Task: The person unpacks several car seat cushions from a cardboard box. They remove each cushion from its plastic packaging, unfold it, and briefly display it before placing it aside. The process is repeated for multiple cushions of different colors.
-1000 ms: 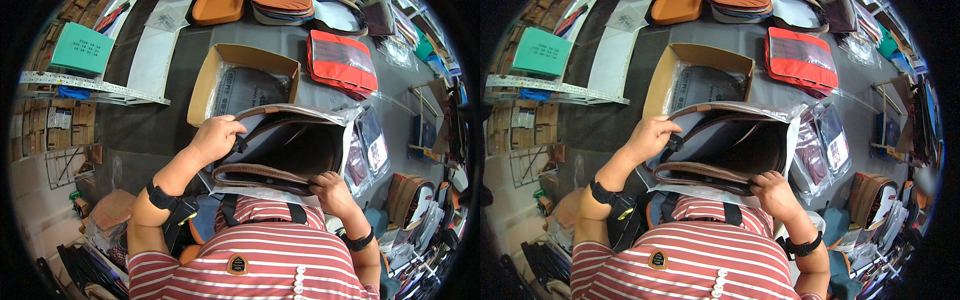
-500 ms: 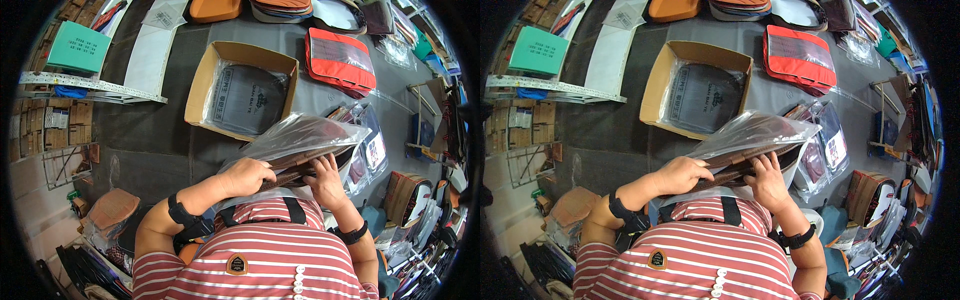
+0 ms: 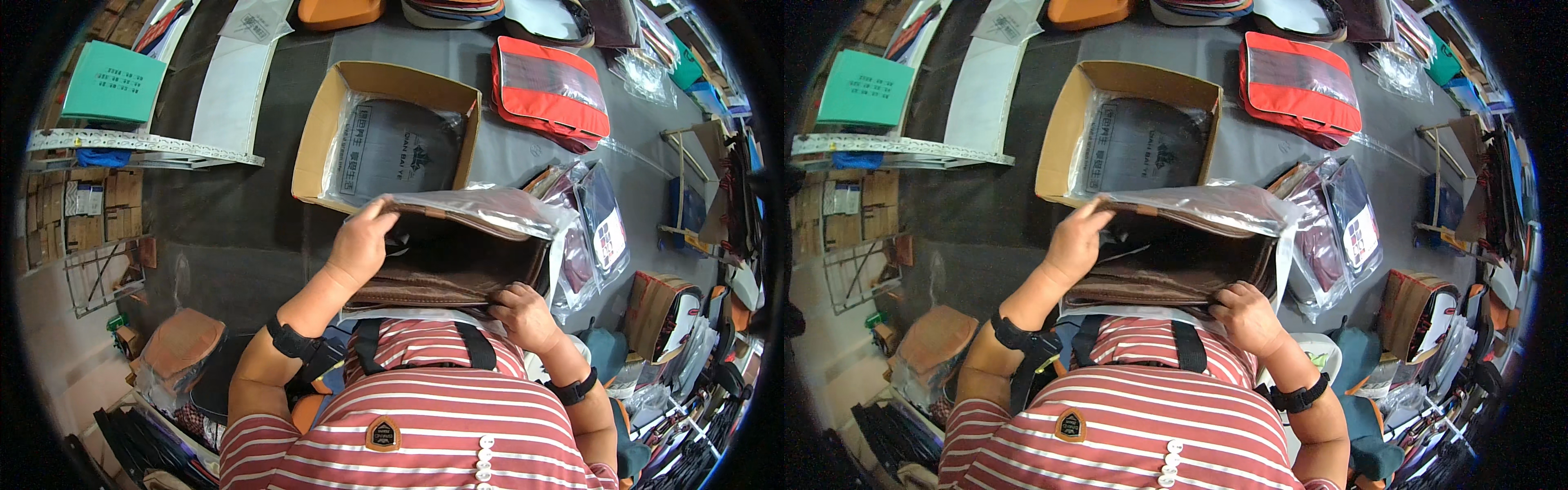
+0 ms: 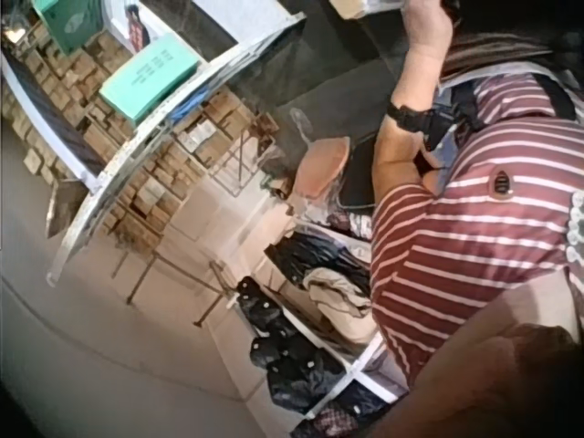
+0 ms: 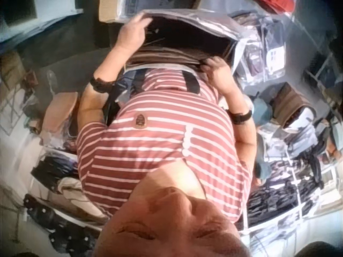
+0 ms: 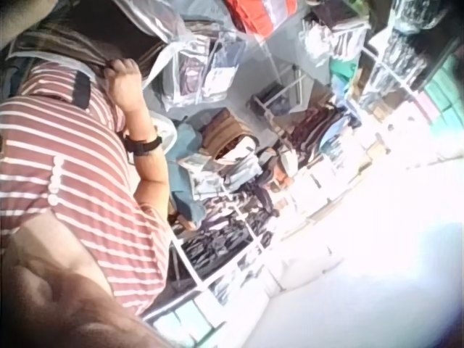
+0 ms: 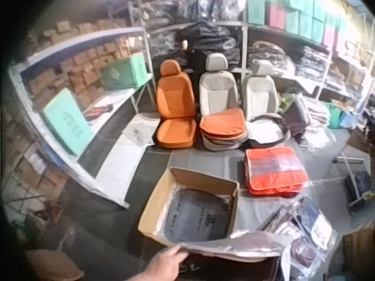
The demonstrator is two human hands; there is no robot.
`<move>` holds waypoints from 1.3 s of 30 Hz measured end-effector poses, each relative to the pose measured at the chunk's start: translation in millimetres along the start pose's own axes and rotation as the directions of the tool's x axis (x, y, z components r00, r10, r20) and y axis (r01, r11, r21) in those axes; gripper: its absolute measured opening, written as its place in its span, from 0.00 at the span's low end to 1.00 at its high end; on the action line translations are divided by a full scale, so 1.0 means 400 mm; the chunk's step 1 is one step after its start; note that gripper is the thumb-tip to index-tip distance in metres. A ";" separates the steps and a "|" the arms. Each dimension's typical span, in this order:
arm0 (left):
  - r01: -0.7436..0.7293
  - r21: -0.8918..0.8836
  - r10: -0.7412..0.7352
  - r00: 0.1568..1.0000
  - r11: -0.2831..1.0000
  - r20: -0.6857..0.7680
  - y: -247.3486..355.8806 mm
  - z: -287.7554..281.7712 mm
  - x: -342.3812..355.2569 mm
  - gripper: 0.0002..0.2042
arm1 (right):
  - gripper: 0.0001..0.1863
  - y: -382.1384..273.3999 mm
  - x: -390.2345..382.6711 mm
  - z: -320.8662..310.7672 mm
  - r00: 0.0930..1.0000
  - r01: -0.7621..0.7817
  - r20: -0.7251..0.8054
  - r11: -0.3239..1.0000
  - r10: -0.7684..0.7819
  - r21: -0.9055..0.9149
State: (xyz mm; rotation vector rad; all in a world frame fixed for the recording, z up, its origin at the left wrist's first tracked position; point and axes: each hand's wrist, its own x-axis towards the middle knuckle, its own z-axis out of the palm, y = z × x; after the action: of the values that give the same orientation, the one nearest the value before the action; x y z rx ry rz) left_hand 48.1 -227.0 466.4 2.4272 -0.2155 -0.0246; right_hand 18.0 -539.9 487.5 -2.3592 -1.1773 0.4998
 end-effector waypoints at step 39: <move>0.325 0.167 -0.360 0.896 0.931 0.262 -0.103 -0.046 -0.319 0.19 | 0.34 0.227 -0.056 -0.007 0.501 -0.777 -0.385 0.598 0.775 0.194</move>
State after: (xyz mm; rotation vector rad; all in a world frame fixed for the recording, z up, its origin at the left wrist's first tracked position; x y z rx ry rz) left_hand -70.5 -163.8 448.7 2.5441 0.0898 -0.5427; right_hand 65.6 -607.1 443.3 -2.7103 0.1764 0.1905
